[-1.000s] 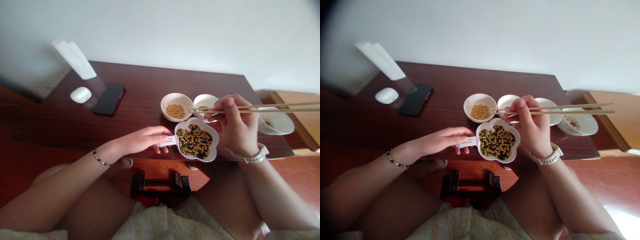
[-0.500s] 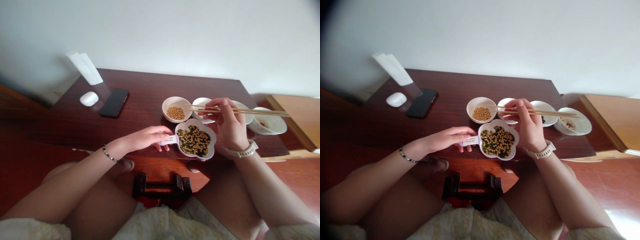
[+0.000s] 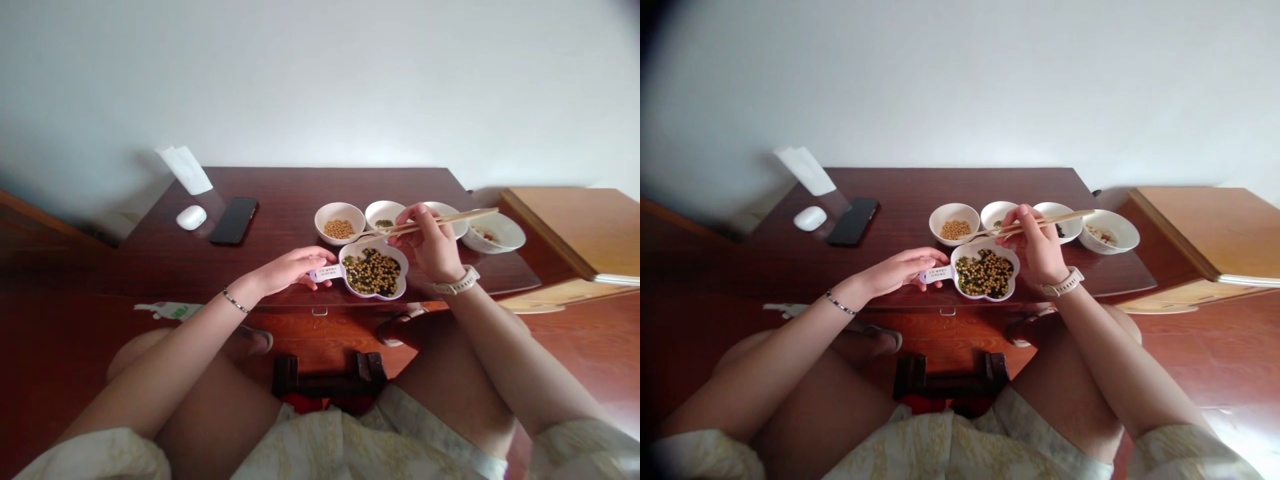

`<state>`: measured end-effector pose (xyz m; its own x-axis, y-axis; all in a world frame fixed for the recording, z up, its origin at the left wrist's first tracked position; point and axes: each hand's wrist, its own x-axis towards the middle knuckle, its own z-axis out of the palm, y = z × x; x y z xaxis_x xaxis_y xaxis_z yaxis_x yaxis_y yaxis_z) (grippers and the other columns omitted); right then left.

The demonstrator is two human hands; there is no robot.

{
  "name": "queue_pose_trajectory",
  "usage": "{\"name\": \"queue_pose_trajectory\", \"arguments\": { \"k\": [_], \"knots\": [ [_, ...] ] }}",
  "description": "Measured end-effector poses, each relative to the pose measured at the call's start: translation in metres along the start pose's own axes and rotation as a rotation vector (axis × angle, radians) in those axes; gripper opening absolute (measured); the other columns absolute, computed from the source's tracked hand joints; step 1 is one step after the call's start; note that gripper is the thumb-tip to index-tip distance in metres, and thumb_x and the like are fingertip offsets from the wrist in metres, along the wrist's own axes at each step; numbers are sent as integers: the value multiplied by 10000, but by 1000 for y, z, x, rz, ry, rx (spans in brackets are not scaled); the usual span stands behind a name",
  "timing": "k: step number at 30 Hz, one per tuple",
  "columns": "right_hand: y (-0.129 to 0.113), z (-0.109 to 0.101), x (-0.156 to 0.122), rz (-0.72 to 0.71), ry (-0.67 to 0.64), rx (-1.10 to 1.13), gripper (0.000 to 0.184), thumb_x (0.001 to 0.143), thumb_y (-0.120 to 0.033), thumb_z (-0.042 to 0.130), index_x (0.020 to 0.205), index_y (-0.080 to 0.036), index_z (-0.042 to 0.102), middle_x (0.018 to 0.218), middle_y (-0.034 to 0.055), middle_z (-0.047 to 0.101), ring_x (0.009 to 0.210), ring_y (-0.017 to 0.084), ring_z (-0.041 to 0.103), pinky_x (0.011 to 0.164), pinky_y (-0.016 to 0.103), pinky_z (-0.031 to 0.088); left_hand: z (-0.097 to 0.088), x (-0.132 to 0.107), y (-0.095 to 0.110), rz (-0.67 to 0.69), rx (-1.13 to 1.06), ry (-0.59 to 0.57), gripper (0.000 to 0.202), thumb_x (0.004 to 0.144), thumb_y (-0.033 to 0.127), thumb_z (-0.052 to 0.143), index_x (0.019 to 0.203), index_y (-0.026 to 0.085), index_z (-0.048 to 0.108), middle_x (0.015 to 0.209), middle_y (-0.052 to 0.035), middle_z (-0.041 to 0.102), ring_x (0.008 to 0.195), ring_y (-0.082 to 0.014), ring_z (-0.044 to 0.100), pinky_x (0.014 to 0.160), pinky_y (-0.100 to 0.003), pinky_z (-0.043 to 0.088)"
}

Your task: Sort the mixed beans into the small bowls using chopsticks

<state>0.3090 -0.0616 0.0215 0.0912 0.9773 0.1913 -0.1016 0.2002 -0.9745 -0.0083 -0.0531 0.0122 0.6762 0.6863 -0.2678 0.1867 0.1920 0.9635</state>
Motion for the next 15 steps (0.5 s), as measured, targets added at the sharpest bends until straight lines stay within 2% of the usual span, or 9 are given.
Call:
{"name": "queue_pose_trajectory", "arguments": {
  "k": [5,10,12,15],
  "knots": [
    [-14,-10,-18,67,-13,46,452,966,-676,766,904,-231,718,783,21,720,665,158,722,589,254,580,7,-7,-7,78,-70,43,406,1041,488,752,1332,206,750,1462,-137,673,1149,-225,686,810,-269,599],
    [-29,-21,-26,-17,-14,4,405,912,-606,875,868,-232,727,724,-10,659,580,107,599,535,216,513,10,-11,-13,103,-89,72,437,1034,508,758,1346,203,739,1461,-143,679,1191,-241,681,867,-285,591],
    [-34,-23,-28,0,-28,7,423,929,-614,857,832,-224,724,701,-8,634,569,103,569,517,214,489,11,-12,-13,111,-98,76,452,1030,525,762,1340,198,737,1443,-149,689,1201,-249,683,882,-295,591],
    [-38,-19,-28,95,-58,-15,480,978,-663,776,823,-211,733,710,23,662,601,126,606,538,230,511,12,-13,-11,126,-114,89,480,1045,555,736,1366,198,719,1397,-153,704,1224,-260,680,888,-301,595]
  ]
}}
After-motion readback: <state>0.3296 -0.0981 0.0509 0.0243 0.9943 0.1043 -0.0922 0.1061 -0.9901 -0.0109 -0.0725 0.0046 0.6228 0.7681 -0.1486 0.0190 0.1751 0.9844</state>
